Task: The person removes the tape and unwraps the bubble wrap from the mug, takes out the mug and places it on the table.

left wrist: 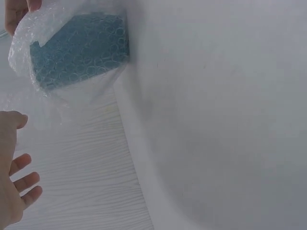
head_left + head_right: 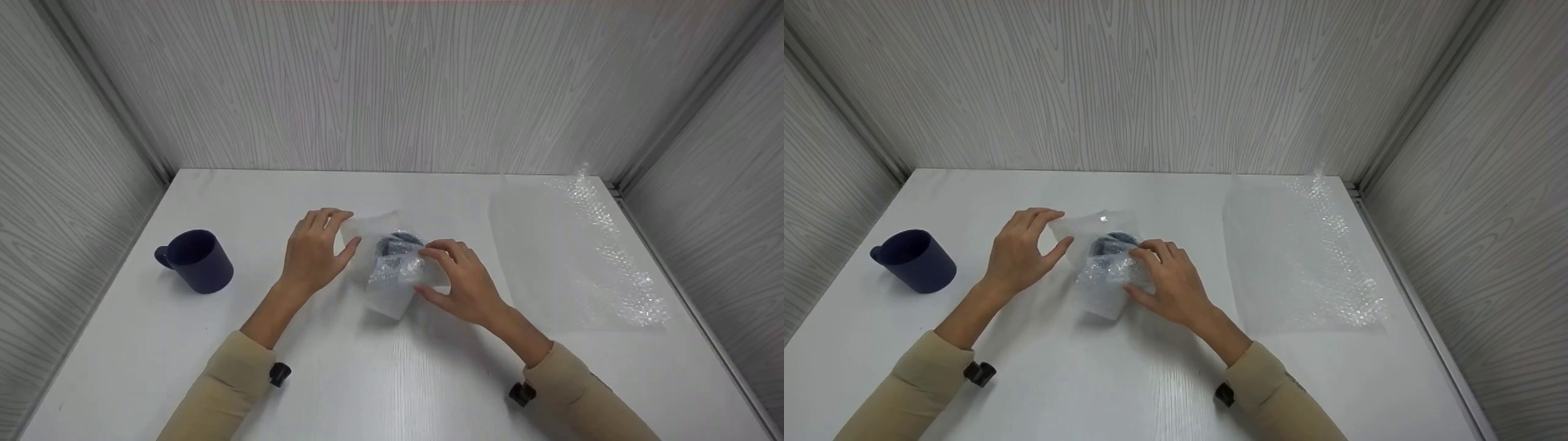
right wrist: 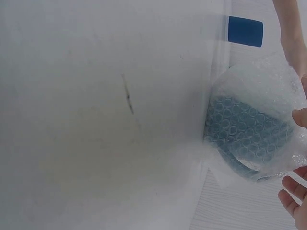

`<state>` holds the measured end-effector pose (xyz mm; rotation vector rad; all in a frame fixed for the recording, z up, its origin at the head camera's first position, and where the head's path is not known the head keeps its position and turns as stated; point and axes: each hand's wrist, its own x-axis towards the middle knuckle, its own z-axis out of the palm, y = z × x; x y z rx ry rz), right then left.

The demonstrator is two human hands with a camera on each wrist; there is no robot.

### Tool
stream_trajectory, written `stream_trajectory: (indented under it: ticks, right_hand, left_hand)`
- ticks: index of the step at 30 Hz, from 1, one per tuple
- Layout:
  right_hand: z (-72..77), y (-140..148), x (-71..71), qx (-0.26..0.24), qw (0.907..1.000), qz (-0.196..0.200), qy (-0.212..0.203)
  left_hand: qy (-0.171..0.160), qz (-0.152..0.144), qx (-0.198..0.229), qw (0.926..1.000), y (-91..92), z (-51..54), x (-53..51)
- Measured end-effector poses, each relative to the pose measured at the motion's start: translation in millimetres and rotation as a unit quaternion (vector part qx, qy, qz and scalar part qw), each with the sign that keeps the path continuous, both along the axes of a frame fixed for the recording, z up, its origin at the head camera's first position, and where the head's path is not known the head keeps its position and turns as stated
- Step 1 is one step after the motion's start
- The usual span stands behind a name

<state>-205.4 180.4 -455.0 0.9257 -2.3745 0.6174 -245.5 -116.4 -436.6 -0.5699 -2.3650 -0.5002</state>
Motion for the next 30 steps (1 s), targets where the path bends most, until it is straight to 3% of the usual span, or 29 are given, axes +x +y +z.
stream_trajectory:
  ticks: [12, 30]
  right_hand:
    - [0.4, 0, 0.5, 0.003, 1.0, -0.003, -0.006]
    - [-0.8, 0, -0.2, 0.002, 1.0, 0.003, 0.003]
  left_hand:
    - [-0.012, 0.017, 0.0, 0.9998, -0.3, -3.5, -11.9]
    - [-0.068, 0.031, -0.013, 0.9971, -4.0, -7.7, -23.5]
